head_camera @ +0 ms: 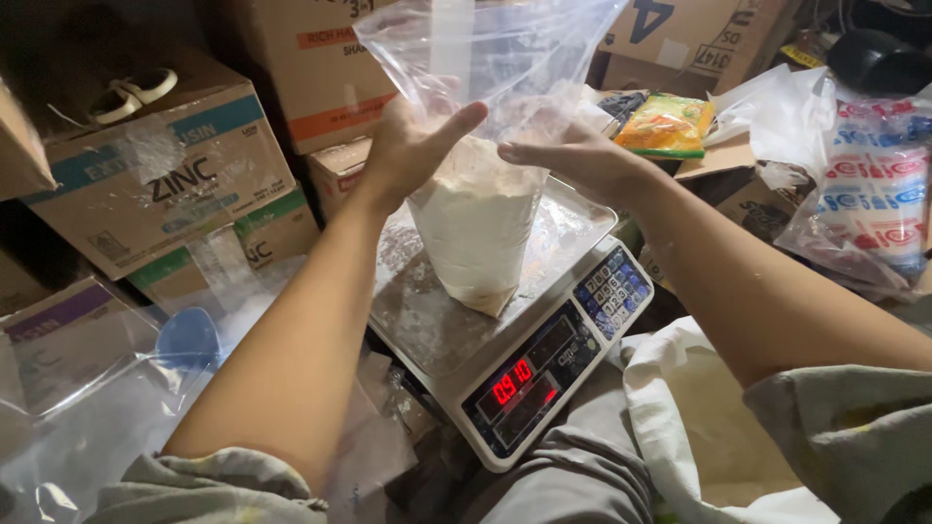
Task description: The person scoops flour from a large sack into a plastic bag placed on a digital scale, adjusts the amount to reach a target weight, and ties the bag closed. The process is repeated for multiple bags.
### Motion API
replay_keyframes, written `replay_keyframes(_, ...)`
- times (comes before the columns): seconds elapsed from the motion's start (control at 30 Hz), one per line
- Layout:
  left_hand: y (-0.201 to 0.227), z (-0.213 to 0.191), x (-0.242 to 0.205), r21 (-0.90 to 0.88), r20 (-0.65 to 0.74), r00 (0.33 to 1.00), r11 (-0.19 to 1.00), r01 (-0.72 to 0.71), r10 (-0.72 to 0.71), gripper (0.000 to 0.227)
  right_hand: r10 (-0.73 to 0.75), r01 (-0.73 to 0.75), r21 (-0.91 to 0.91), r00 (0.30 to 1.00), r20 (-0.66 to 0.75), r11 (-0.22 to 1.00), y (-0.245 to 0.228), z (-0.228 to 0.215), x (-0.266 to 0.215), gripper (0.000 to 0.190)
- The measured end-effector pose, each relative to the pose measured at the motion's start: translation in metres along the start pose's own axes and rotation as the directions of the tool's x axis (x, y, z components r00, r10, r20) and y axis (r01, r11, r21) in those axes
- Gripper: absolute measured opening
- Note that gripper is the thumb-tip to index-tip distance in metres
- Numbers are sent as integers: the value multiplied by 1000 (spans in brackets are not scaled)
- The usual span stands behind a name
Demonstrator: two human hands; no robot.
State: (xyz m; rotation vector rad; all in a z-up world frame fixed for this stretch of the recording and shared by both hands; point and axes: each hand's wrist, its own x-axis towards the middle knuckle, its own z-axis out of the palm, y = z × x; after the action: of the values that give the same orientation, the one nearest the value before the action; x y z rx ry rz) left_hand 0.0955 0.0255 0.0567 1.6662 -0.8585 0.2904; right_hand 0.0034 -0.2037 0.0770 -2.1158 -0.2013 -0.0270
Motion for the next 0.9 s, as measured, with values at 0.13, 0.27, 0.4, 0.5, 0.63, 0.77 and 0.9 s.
replay_keyframes(0.13,-2,13,9,79,46,987,985,152,-156,56,-122,127,70,991,-60,989,4,20,14,54)
replay_keyframes(0.27,-4,25,16,-44,-10,1000,999,0,0,47,-123,149,168,980,-157,974,7,34,26,48)
replay_keyframes(0.4,-1,24,25,38,35,977,977,208,-210,63,52,-73,-95,975,-214,993,12,34,32,53)
replay_keyframes(0.5,4,21,30,138,161,936,946,294,-314,67,-306,289,264,952,24,920,26,29,36,33)
replay_keyframes(0.63,22,35,45,603,220,973,773,-195,74,40,-215,204,-69,918,-334,977,48,28,59,41)
replay_keyframes(0.77,33,50,55,570,331,943,789,-229,34,47,-219,329,417,932,-289,847,57,20,57,18)
replay_keyframes(0.9,33,40,43,185,76,989,973,-136,123,125,-80,263,278,843,-532,924,26,22,51,15)
